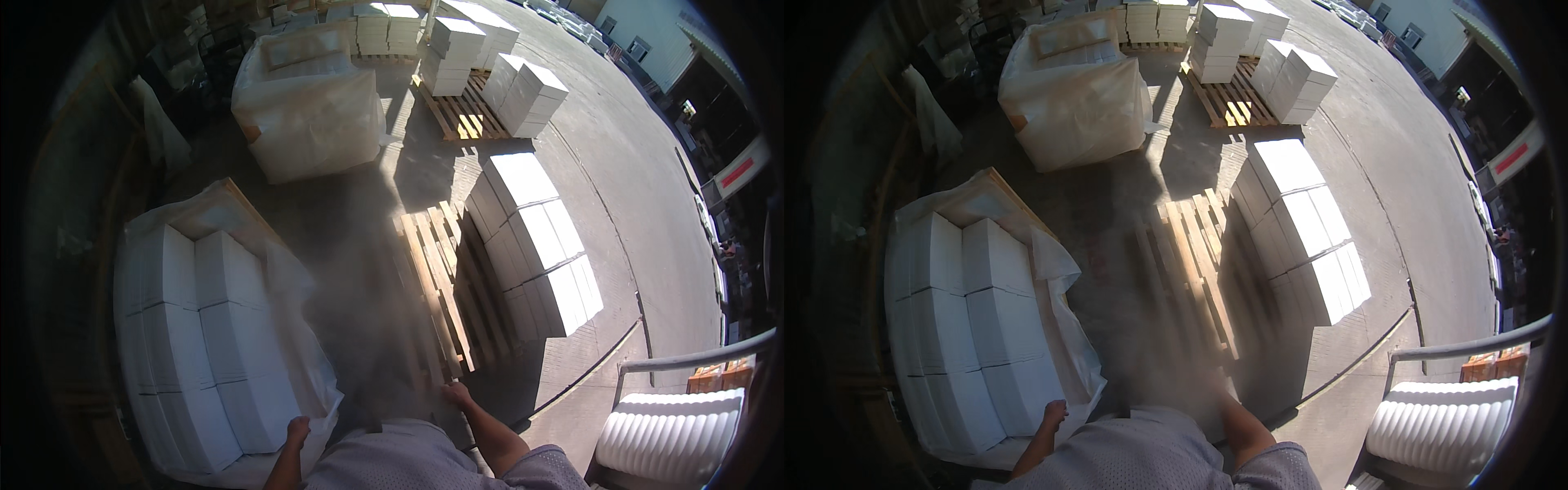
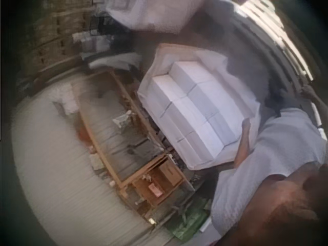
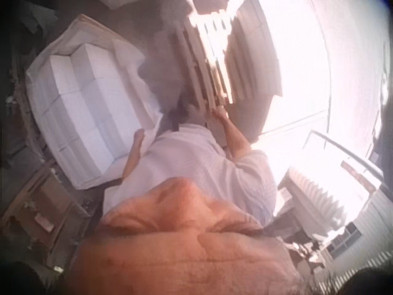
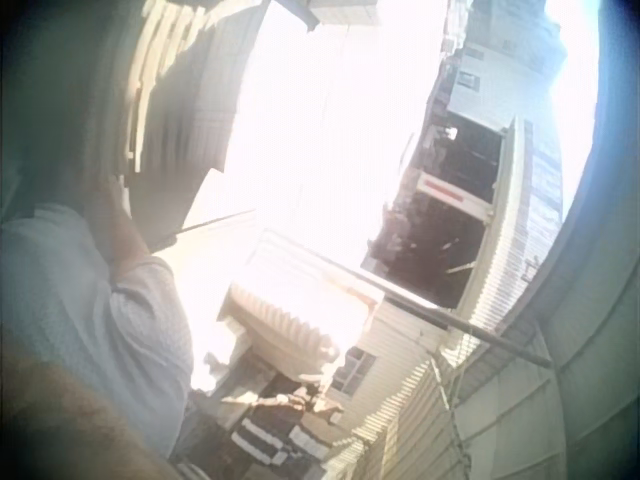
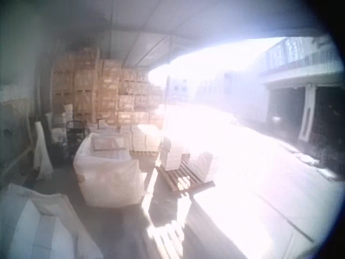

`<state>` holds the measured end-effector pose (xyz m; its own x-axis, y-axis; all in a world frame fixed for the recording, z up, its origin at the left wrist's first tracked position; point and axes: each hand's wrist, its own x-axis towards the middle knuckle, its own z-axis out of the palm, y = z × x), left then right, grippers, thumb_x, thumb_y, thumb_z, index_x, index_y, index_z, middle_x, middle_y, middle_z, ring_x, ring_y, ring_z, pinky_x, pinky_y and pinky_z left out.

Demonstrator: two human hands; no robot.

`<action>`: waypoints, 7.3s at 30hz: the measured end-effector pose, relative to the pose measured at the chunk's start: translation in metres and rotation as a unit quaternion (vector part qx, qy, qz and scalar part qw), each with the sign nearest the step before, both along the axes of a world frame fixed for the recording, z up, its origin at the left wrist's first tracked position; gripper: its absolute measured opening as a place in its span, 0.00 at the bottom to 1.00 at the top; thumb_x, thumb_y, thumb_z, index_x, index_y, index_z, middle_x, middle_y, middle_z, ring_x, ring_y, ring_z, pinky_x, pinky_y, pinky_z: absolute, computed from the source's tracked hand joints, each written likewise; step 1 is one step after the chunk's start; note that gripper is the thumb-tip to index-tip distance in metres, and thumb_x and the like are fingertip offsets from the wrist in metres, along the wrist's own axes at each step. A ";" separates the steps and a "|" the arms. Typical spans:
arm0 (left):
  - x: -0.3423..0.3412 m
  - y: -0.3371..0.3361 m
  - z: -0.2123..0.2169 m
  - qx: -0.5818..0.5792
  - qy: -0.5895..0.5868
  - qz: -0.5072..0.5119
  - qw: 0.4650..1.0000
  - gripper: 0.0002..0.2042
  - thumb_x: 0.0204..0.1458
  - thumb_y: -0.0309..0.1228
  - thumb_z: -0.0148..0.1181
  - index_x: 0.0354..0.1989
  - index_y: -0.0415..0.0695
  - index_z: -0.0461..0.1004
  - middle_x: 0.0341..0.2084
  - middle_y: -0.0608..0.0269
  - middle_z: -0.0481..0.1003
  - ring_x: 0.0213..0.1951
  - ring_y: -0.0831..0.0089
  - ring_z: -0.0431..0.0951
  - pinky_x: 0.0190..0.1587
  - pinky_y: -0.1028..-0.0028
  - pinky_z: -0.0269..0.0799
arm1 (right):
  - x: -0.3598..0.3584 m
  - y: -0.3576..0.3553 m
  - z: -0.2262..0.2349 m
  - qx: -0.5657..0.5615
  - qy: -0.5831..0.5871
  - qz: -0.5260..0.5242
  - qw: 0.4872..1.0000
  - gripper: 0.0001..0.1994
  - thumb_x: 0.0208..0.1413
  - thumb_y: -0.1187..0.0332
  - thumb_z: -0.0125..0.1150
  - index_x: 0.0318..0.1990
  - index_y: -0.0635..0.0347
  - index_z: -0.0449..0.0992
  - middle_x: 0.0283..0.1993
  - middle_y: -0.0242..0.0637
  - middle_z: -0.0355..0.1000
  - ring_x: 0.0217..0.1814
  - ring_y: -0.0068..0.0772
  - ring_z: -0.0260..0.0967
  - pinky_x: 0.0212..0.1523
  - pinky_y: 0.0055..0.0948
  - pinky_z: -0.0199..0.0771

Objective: The person repeatedly picks up white rectangular blocks from a pallet and places them onto a growing stack on a wooden pallet. The person uses both hands to lift and position each block, then returns to the source pallet to retrieve the next block.

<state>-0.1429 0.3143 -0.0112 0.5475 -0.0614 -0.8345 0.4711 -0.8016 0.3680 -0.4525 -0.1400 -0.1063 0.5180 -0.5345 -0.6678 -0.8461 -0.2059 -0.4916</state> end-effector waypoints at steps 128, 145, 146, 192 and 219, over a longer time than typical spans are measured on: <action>-0.393 -0.903 -0.235 -0.183 0.010 -0.132 0.974 0.28 0.59 0.53 0.45 0.48 0.37 0.75 0.44 0.52 0.77 0.45 0.66 0.76 0.51 0.67 0.67 | -0.413 -0.601 -0.135 0.311 -0.267 -0.526 0.745 0.24 0.63 0.56 0.36 0.55 0.63 0.70 0.53 0.45 0.73 0.52 0.48 0.72 0.50 0.48 0.75; -0.524 -0.510 -0.147 -0.246 0.044 0.357 0.900 0.19 0.61 0.44 0.45 0.45 0.41 0.75 0.38 0.60 0.76 0.40 0.70 0.74 0.46 0.65 0.70 | -0.349 -0.413 -0.004 0.438 -0.155 -0.341 0.817 0.27 0.65 0.46 0.35 0.55 0.59 0.69 0.53 0.41 0.71 0.54 0.43 0.68 0.56 0.44 0.68; -0.518 -0.499 -0.139 -0.244 0.022 0.351 0.904 0.18 0.61 0.42 0.45 0.43 0.41 0.77 0.35 0.58 0.77 0.36 0.70 0.75 0.42 0.65 0.72 | -0.340 -0.400 0.007 0.451 -0.144 -0.379 0.795 0.27 0.65 0.46 0.35 0.55 0.59 0.69 0.53 0.41 0.71 0.55 0.44 0.67 0.57 0.44 0.67; -0.248 -0.154 0.060 -0.314 -0.080 0.524 0.788 0.17 0.60 0.42 0.47 0.39 0.41 0.77 0.33 0.57 0.76 0.36 0.70 0.76 0.40 0.68 0.73 | 0.107 -0.065 0.165 0.514 -0.129 -0.037 0.847 0.24 0.62 0.53 0.38 0.52 0.64 0.70 0.47 0.42 0.73 0.46 0.41 0.72 0.44 0.39 0.75; -0.050 -0.016 0.067 -0.245 -0.117 0.852 0.448 0.18 0.59 0.41 0.48 0.44 0.38 0.75 0.36 0.57 0.77 0.37 0.67 0.77 0.42 0.66 0.72 | 0.564 0.251 0.144 0.488 0.175 0.231 0.823 0.29 0.64 0.45 0.39 0.57 0.63 0.66 0.53 0.43 0.70 0.54 0.41 0.69 0.56 0.40 0.69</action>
<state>-0.1934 0.2988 0.0554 0.2174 0.4680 -0.8566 0.1476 0.8517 0.5028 0.1111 0.1109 0.0374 0.1996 0.5448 -0.8145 -0.9133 -0.1976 -0.3560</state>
